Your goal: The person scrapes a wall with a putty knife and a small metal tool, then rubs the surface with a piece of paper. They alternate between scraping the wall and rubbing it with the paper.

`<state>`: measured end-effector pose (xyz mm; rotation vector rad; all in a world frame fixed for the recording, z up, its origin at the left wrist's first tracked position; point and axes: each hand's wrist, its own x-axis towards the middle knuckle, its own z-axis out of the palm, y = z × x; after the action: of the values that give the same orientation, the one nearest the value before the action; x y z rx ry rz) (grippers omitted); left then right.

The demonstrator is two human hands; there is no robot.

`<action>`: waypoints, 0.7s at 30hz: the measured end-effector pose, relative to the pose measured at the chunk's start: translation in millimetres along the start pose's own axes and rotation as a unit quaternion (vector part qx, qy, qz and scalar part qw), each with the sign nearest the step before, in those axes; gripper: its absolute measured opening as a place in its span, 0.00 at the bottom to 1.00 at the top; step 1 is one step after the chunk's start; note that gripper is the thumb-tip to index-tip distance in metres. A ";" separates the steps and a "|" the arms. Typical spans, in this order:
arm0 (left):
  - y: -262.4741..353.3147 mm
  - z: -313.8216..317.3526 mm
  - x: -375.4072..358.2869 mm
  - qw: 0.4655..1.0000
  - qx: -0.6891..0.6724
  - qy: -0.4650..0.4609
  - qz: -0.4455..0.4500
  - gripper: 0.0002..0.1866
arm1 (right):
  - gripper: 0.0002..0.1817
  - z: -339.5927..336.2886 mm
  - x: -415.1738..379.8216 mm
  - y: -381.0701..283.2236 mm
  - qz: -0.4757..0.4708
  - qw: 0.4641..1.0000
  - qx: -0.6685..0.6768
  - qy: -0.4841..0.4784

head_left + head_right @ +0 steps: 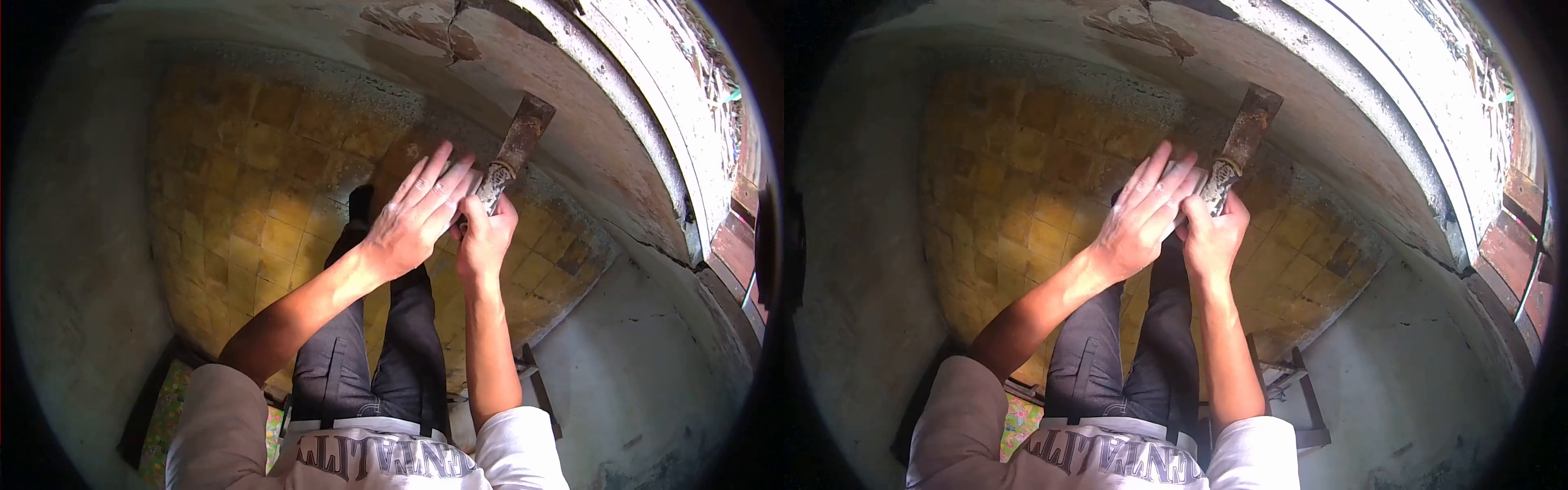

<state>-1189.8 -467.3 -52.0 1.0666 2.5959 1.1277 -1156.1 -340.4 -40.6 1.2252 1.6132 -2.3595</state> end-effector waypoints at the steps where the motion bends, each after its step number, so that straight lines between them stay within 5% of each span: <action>1: 1.0 3.4 -2.8 0.999 -0.028 -0.009 -0.027 0.27 | 0.03 -2.5 0.4 5.3 -0.007 1.000 -0.023 0.009; 9: 11.7 -7.3 0.0 0.992 -0.097 -0.007 -0.085 0.41 | 0.10 8.8 -4.7 -9.2 0.043 0.997 -0.005 0.059; 16: -11.5 -11.4 -0.4 0.978 -0.150 -0.117 -0.081 0.32 | 0.07 5.8 -2.7 -5.1 0.059 0.996 0.045 0.056; 19: -22.7 3.4 3.6 0.988 -0.144 -0.023 -0.058 0.28 | 0.09 10.5 -0.4 -8.1 0.066 0.995 0.056 0.049; 21: -28.1 12.6 15.6 0.973 -0.139 0.161 -0.086 0.28 | 0.10 6.0 -0.7 -11.5 0.057 0.996 0.045 0.042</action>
<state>-1212.6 -463.1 -77.7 0.6303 2.5820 1.6734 -1164.0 -340.2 -30.4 1.4115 1.4304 -2.3631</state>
